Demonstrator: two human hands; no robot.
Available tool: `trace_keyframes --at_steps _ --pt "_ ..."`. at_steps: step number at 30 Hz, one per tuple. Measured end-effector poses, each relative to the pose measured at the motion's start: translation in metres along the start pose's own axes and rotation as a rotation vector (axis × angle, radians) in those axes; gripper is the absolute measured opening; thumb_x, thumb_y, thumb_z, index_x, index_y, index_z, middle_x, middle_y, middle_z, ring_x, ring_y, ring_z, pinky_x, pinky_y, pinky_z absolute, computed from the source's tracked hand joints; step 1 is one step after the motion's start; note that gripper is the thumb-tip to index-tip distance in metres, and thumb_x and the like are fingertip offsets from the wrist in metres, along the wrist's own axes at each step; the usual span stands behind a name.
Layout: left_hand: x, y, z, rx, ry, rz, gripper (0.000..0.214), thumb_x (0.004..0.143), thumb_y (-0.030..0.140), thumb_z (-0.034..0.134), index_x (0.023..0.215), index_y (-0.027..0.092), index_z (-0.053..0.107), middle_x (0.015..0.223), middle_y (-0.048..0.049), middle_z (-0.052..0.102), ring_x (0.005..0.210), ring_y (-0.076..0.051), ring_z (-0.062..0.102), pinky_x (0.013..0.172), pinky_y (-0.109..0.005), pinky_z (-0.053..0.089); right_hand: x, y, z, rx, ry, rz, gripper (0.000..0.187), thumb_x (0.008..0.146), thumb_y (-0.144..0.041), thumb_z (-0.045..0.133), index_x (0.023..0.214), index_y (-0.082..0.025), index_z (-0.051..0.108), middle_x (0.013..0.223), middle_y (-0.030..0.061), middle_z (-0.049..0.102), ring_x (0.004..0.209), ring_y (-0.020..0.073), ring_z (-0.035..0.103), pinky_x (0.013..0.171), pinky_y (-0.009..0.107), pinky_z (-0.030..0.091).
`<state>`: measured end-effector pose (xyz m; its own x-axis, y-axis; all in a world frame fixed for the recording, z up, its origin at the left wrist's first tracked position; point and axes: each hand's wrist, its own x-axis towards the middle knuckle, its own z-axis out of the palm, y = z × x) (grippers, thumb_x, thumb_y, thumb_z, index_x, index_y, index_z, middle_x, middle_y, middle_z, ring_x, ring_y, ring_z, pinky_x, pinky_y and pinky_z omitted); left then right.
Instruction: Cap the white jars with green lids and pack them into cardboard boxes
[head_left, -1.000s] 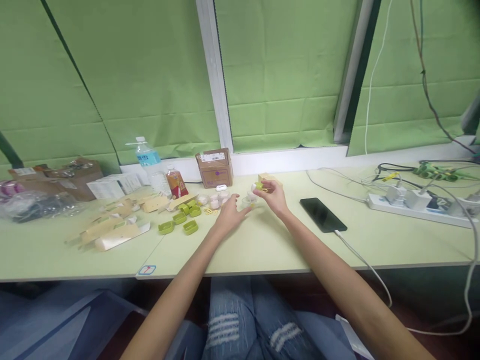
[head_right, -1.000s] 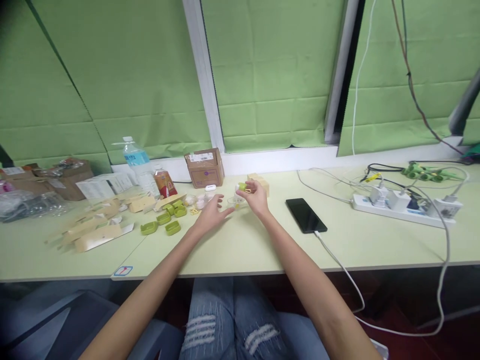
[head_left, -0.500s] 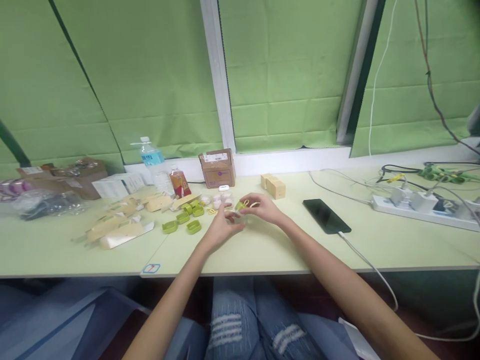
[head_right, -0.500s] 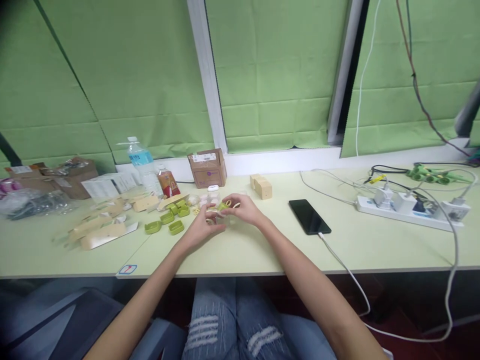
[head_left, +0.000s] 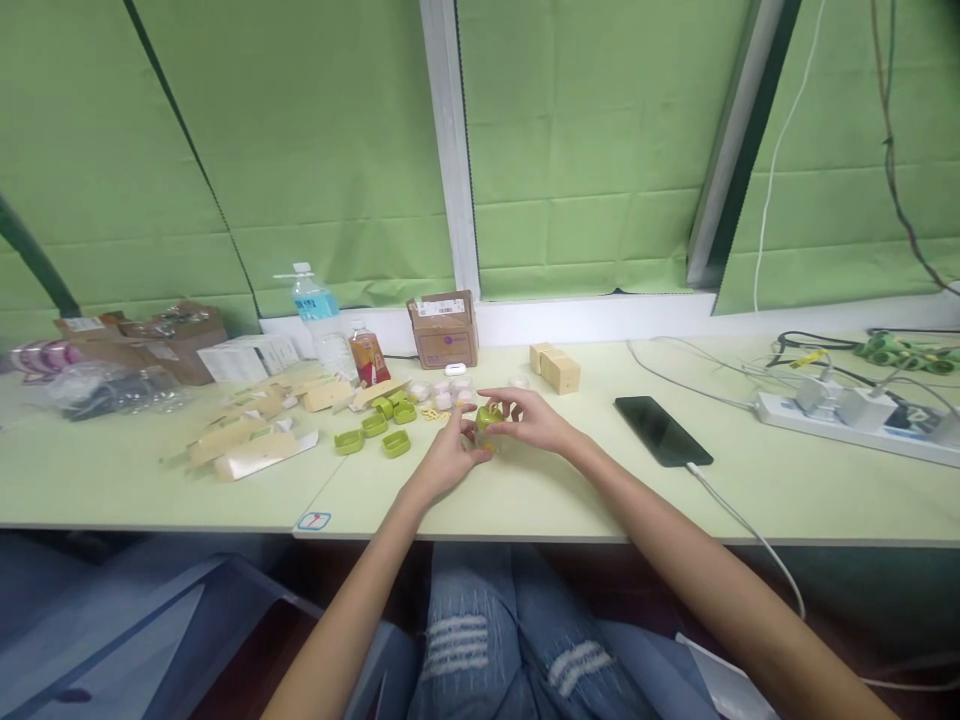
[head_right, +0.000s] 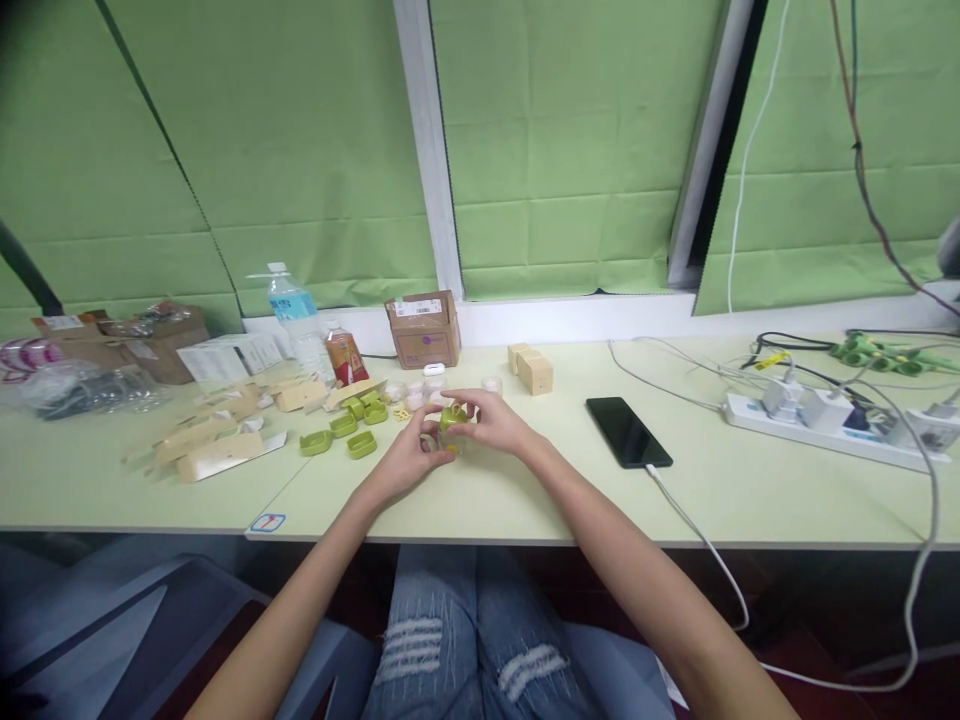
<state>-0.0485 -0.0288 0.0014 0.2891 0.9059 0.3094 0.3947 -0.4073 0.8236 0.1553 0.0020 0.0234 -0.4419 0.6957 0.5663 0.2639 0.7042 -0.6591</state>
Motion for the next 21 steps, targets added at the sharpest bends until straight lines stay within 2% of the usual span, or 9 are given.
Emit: trace_keyframes --at_steps 4,6,12,17,21 --pt "-0.001 0.003 0.0 0.005 -0.016 0.02 0.069 0.073 0.018 0.076 0.135 0.022 0.045 0.097 -0.0015 0.066 0.08 -0.018 0.061 0.079 -0.032 0.047 0.0 -0.001 -0.001 -0.086 -0.073 -0.024 0.038 0.08 -0.031 0.081 0.115 -0.019 0.076 0.096 0.005 0.073 0.074 0.015 0.054 0.069 0.029 0.044" --pt "-0.002 0.004 0.001 0.008 -0.016 0.039 0.068 0.073 0.018 0.076 0.134 0.022 0.047 0.097 -0.0016 0.067 0.08 -0.018 0.061 0.079 -0.032 0.047 -0.001 -0.004 -0.002 -0.109 -0.104 -0.041 0.031 0.082 -0.031 0.079 0.11 -0.018 0.078 0.094 0.0053 0.072 0.073 0.0148 0.053 0.069 0.029 0.043" --pt "0.001 0.004 0.0 0.077 0.004 0.089 0.057 0.072 0.021 0.078 0.127 0.022 0.061 0.099 -0.0037 0.066 0.081 -0.019 0.059 0.077 -0.032 0.047 -0.002 -0.011 -0.004 -0.202 -0.123 -0.115 0.031 0.088 -0.029 0.074 0.118 -0.022 0.077 0.094 0.0068 0.069 0.085 0.0193 0.057 0.079 0.033 0.045" --pt "0.003 0.001 0.0 0.141 0.013 0.081 0.043 0.073 0.024 0.078 0.114 0.02 0.068 0.09 -0.0026 0.064 0.077 -0.019 0.057 0.073 -0.031 0.045 -0.001 -0.014 -0.003 -0.192 -0.115 -0.117 0.029 0.088 -0.025 0.073 0.117 -0.025 0.078 0.096 0.0071 0.067 0.088 0.0205 0.058 0.079 0.034 0.047" --pt "0.002 0.002 0.0 0.161 0.002 0.083 0.037 0.076 0.026 0.076 0.111 0.019 0.07 0.088 -0.003 0.065 0.076 -0.019 0.057 0.071 -0.031 0.045 0.0 -0.014 -0.002 -0.201 -0.156 -0.111 0.028 0.088 -0.022 0.072 0.115 -0.023 0.079 0.097 0.0078 0.068 0.088 0.0209 0.059 0.079 0.035 0.048"
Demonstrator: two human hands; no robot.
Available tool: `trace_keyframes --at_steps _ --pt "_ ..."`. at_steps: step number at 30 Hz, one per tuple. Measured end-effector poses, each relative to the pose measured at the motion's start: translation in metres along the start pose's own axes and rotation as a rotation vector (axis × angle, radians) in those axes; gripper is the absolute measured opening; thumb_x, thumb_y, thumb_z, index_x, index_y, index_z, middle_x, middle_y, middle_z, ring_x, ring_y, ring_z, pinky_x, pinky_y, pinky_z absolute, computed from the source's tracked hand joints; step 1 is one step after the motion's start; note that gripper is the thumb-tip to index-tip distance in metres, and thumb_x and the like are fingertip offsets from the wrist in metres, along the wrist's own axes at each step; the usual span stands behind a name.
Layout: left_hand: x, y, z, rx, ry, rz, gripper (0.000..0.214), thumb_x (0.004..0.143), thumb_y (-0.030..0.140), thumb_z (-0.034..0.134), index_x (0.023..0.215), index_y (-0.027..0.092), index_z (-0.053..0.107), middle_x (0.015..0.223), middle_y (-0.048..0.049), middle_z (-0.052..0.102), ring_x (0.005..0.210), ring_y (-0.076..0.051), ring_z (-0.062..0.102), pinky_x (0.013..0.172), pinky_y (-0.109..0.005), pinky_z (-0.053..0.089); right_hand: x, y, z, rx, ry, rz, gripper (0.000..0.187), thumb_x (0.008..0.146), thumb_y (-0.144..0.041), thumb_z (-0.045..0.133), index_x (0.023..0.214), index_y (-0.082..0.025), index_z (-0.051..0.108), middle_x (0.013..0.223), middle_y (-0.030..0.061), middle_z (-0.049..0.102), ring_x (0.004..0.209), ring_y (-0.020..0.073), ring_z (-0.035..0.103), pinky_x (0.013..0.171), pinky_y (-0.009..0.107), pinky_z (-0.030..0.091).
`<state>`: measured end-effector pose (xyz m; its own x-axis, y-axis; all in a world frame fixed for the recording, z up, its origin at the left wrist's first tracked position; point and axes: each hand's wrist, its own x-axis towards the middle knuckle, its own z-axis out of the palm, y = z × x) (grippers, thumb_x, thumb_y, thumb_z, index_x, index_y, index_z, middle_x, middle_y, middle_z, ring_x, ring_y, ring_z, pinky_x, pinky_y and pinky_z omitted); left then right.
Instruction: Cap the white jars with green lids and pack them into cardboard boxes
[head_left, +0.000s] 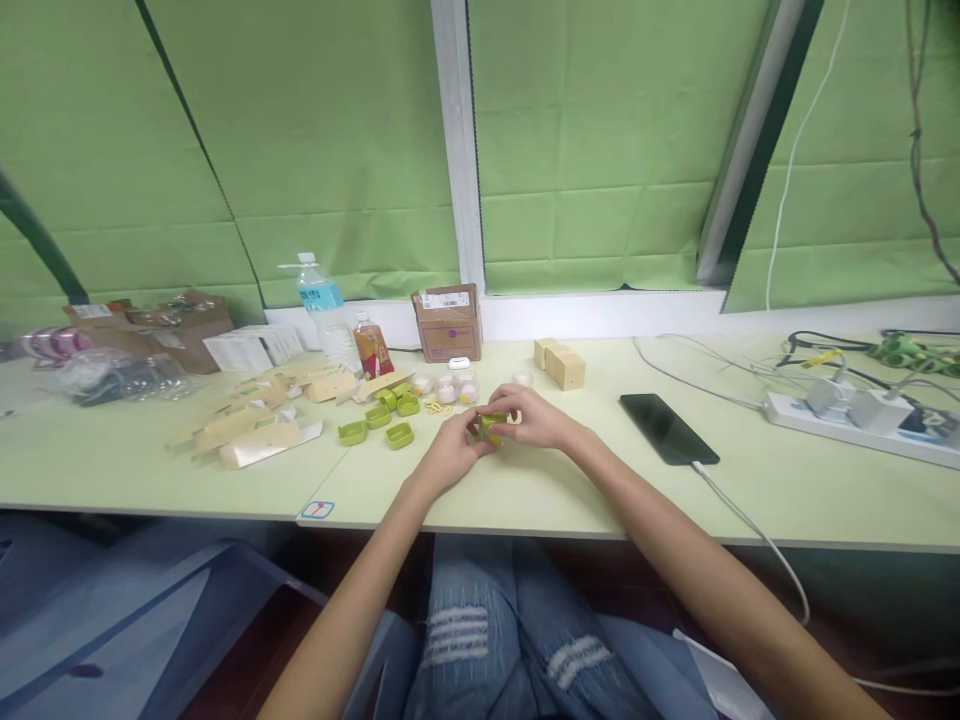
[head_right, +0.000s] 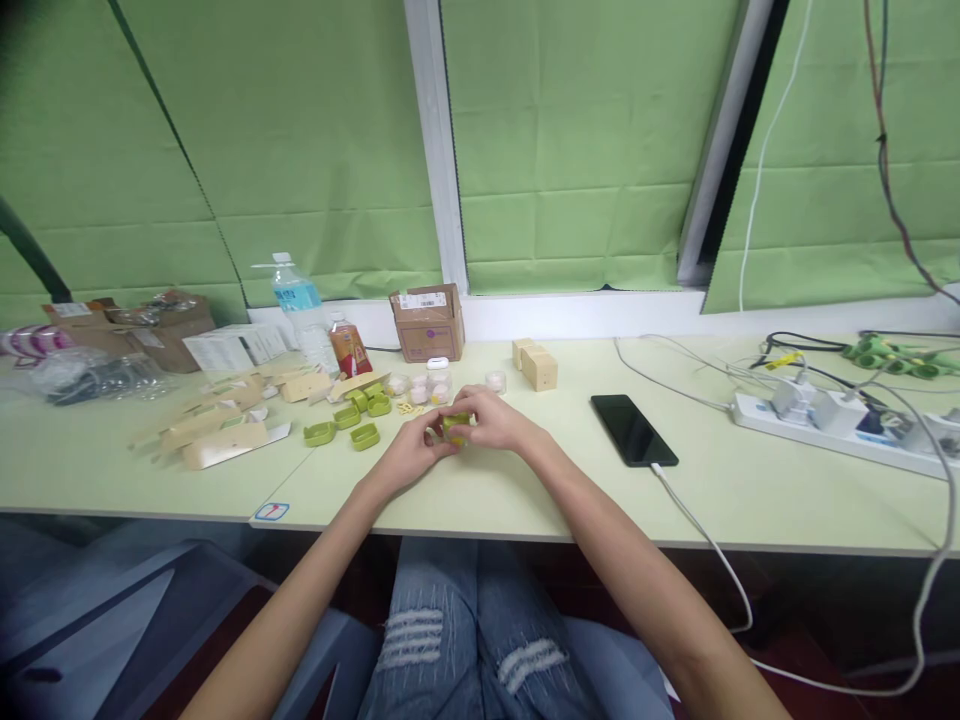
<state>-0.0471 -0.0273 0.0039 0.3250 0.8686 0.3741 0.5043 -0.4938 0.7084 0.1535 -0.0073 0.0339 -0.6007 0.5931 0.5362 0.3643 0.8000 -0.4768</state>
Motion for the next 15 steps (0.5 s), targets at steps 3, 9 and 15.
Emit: trace_keyframes --at_steps 3,9,15 --pt "-0.001 0.001 0.0 0.013 -0.002 -0.008 0.037 0.076 0.026 0.076 0.112 0.017 0.069 0.088 -0.0032 0.065 0.077 -0.02 0.059 0.072 -0.032 0.045 0.002 0.003 0.001 -0.007 -0.016 -0.017 0.027 0.088 -0.021 0.073 0.114 -0.022 0.079 0.099 0.0083 0.07 0.094 0.023 0.061 0.084 0.037 0.048" --pt "-0.003 0.001 0.001 -0.084 0.015 -0.045 0.076 0.074 0.024 0.077 0.144 0.02 0.047 0.092 -0.0017 0.068 0.077 -0.019 0.061 0.074 -0.031 0.047 0.002 0.01 0.006 0.079 -0.002 0.021 0.025 0.086 -0.021 0.074 0.111 -0.018 0.079 0.099 0.0085 0.073 0.086 0.0204 0.062 0.075 0.033 0.047" --pt "-0.003 0.002 0.002 -0.093 0.002 -0.055 0.069 0.076 0.025 0.076 0.139 0.019 0.048 0.103 -0.0048 0.071 0.08 -0.018 0.062 0.078 -0.031 0.048 -0.002 0.011 0.01 0.107 -0.028 0.053 0.028 0.082 -0.021 0.078 0.111 -0.021 0.079 0.101 0.0069 0.07 0.091 0.0205 0.063 0.081 0.032 0.049"
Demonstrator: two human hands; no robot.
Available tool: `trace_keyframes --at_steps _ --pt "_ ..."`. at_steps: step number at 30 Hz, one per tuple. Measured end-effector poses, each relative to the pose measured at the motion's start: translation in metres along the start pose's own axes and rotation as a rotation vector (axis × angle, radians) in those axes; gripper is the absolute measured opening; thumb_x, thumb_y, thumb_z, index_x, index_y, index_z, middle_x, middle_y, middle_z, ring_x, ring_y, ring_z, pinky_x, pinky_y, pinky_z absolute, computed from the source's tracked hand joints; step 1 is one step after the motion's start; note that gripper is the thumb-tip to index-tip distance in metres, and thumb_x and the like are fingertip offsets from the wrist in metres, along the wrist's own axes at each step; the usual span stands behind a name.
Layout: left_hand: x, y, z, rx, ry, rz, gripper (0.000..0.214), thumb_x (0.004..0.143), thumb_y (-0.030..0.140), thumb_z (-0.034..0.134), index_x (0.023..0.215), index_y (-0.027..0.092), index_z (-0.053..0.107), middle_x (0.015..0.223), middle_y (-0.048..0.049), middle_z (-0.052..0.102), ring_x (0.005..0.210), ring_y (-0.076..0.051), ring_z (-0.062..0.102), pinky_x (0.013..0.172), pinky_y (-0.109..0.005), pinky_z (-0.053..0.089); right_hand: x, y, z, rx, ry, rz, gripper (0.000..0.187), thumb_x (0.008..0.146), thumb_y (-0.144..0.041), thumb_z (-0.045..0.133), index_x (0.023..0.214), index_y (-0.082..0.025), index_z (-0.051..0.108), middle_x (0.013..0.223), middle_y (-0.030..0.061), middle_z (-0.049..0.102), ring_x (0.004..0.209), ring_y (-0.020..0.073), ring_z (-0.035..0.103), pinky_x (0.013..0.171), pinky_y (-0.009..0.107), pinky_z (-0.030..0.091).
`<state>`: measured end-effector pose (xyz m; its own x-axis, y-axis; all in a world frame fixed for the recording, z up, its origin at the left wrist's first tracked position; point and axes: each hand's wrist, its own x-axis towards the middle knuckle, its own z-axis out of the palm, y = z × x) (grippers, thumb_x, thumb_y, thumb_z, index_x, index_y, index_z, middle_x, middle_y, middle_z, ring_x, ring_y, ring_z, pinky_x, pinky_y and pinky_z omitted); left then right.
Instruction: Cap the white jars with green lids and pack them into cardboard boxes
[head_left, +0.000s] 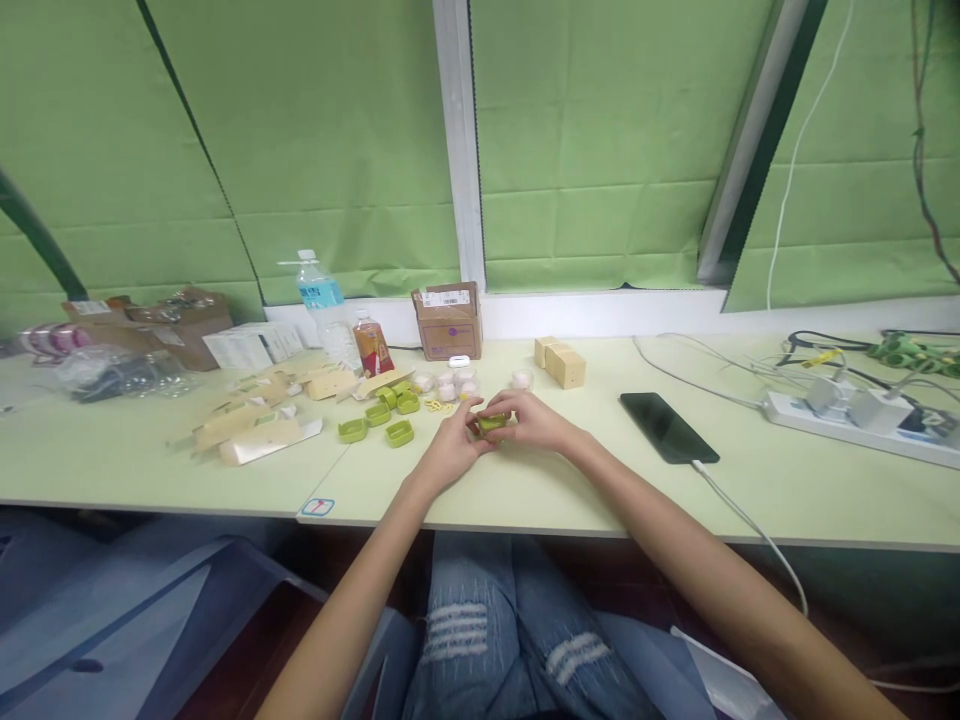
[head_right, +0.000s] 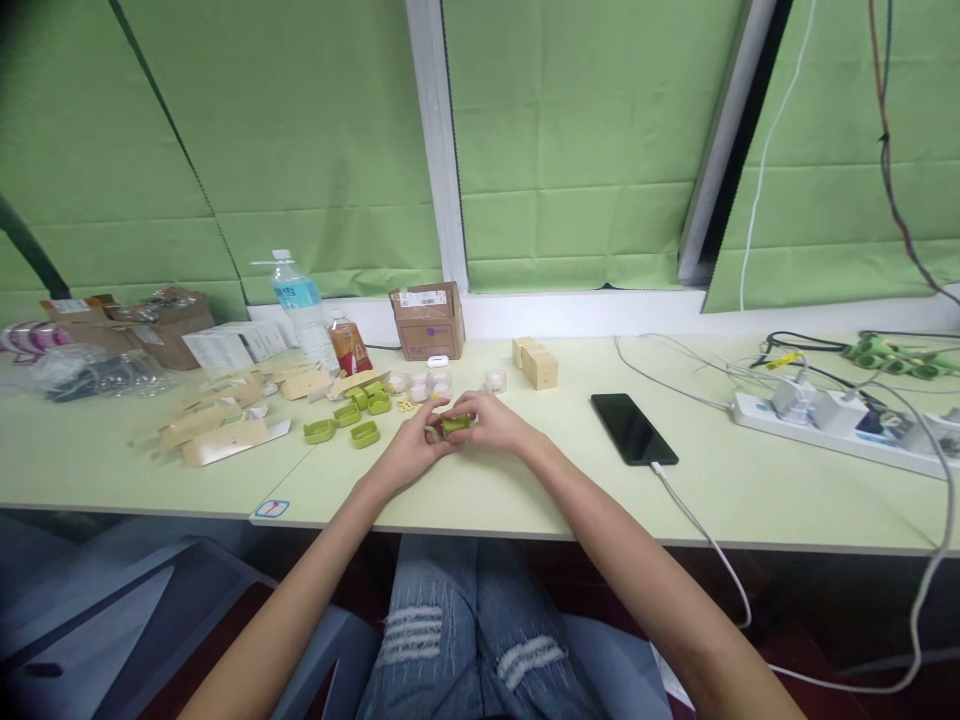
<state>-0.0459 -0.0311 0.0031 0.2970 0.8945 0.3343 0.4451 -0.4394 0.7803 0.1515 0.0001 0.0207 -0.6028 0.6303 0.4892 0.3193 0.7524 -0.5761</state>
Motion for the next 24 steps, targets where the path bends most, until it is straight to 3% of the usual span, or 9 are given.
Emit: trace_keyframes --at_steps 5,11,17,20,22,24 --pt "0.0 0.0 0.0 -0.022 -0.032 0.001 0.075 0.079 0.027 0.074 0.145 0.021 0.04 0.097 -0.0024 0.071 0.077 -0.017 0.062 0.076 -0.03 0.048 -0.002 0.003 -0.004 0.037 0.07 0.075 0.048 0.075 -0.04 0.085 0.118 -0.02 0.076 0.104 0.0075 0.071 0.084 0.0194 0.062 0.077 0.032 0.05" --pt "0.001 -0.003 0.0 -0.009 0.004 -0.041 0.087 0.074 0.024 0.078 0.149 0.02 0.035 0.099 -0.0026 0.071 0.078 -0.017 0.064 0.077 -0.031 0.049 0.0 0.014 -0.006 0.16 0.072 0.127 0.032 0.078 -0.05 0.08 0.088 -0.02 0.082 0.097 0.0079 0.074 0.086 0.0209 0.064 0.079 0.034 0.049" --pt "0.001 0.002 0.002 -0.049 -0.015 -0.07 0.092 0.071 0.026 0.08 0.151 0.02 0.034 0.108 -0.0081 0.073 0.073 -0.016 0.064 0.074 -0.032 0.053 -0.001 0.015 -0.003 0.166 0.077 0.21 0.035 0.074 -0.052 0.081 0.083 -0.019 0.079 0.09 0.0061 0.073 0.083 0.0211 0.063 0.076 0.033 0.048" --pt "0.007 0.005 -0.02 -0.04 0.006 -0.048 0.089 0.066 0.03 0.084 0.145 0.02 0.045 0.126 -0.0158 0.068 0.083 -0.019 0.069 0.078 -0.036 0.056 -0.008 0.015 -0.001 0.173 0.118 0.258 0.04 0.077 -0.054 0.079 0.092 -0.017 0.073 0.095 0.005 0.072 0.081 0.0184 0.062 0.073 0.031 0.048" --pt "0.009 0.007 -0.052 0.02 0.062 -0.03 0.075 0.065 0.036 0.084 0.133 0.02 0.058 0.129 -0.0159 0.067 0.089 -0.023 0.07 0.082 -0.039 0.057 -0.011 0.015 0.0 0.154 0.12 0.264 0.044 0.079 -0.055 0.077 0.101 -0.018 0.071 0.099 0.0053 0.072 0.084 0.0182 0.063 0.074 0.03 0.048" --pt "0.006 0.005 -0.095 0.153 0.244 -0.066 0.064 0.069 0.04 0.08 0.126 0.018 0.063 0.113 -0.013 0.073 0.089 -0.024 0.07 0.086 -0.041 0.056 -0.013 0.014 0.001 0.106 0.107 0.269 0.051 0.078 -0.057 0.076 0.111 -0.018 0.07 0.101 0.0062 0.071 0.086 0.0188 0.063 0.075 0.031 0.048"
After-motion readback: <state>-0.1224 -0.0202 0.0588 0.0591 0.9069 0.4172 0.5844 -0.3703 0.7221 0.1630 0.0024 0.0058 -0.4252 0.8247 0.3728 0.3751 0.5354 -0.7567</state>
